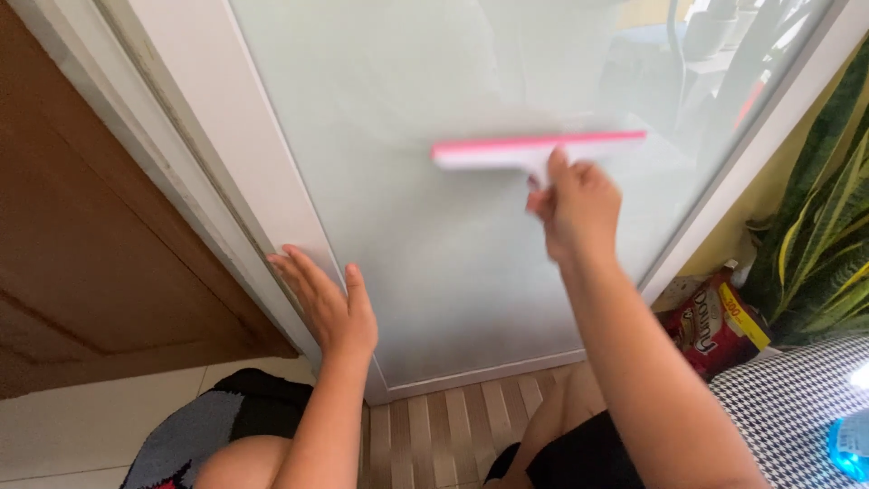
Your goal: Cleaning a frosted glass door using a spray cleaner and a squeegee
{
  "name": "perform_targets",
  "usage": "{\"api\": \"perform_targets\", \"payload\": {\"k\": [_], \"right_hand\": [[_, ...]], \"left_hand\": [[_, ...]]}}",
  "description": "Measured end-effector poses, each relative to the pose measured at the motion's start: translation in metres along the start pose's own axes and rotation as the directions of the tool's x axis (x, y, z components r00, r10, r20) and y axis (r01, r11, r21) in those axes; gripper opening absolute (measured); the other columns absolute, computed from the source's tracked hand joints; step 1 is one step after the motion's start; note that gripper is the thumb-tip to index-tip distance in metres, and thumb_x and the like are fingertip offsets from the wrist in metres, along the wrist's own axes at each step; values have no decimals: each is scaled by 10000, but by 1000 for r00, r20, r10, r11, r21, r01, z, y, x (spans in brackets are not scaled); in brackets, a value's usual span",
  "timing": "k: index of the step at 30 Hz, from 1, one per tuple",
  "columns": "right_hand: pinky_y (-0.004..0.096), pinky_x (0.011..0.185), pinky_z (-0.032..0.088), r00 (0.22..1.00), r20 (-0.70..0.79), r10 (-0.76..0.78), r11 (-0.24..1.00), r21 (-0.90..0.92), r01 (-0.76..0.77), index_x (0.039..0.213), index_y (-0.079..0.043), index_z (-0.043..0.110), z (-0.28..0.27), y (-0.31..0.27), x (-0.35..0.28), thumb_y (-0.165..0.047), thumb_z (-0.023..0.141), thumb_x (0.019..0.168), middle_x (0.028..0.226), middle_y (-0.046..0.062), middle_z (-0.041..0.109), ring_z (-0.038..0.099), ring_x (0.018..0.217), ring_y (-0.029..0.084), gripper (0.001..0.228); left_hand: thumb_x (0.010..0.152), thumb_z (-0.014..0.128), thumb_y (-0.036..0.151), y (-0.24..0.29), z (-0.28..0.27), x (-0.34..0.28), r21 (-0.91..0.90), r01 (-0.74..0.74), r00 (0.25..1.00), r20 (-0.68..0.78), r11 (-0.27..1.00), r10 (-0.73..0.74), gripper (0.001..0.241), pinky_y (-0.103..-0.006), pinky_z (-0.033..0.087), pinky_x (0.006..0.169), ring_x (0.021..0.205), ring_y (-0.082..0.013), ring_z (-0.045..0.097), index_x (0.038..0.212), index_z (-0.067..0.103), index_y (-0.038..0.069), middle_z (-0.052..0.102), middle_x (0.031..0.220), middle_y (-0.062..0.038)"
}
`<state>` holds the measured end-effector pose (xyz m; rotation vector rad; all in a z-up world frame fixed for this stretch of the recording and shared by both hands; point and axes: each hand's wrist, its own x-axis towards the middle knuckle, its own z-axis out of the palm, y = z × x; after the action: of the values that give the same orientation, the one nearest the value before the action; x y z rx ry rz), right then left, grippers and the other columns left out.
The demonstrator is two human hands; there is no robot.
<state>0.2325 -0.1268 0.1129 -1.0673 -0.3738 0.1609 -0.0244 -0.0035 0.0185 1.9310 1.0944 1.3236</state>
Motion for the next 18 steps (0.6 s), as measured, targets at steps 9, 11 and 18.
{"api": "perform_targets", "payload": {"k": [9,11,18], "right_hand": [[302,446,633,994,-104,34,993,-112,-45,934,8,508,-19,46,-17,-215,653,1011,645,141,625,680,453,197,277],[328,455,635,987,-129,99,985,-130,-116,967,36,508,-41,77,-33,-211,656,1008,666,165,633,681,459,221,292],[310,460,648,951,-71,302,945,-109,-308,1005,28,513,-81,104,-34,-217,634,1028,692,128,624,682,483,221,274]], "left_hand": [[1078,512,277,2,-11,-4,6,-67,998,-7,998,68,827,-640,-31,1238,1513,-564,-87,1652,-18,4,-88,1637,-394],[1096,466,306,1,-12,-4,-34,-47,999,7,998,47,794,-633,-41,1242,1522,-539,-99,1658,-19,25,-98,1650,-364],[1153,380,325,-2,-24,-7,-50,-56,998,22,997,57,700,-612,-31,1269,1545,-505,-78,1683,-1,73,-104,1675,-308]]}}
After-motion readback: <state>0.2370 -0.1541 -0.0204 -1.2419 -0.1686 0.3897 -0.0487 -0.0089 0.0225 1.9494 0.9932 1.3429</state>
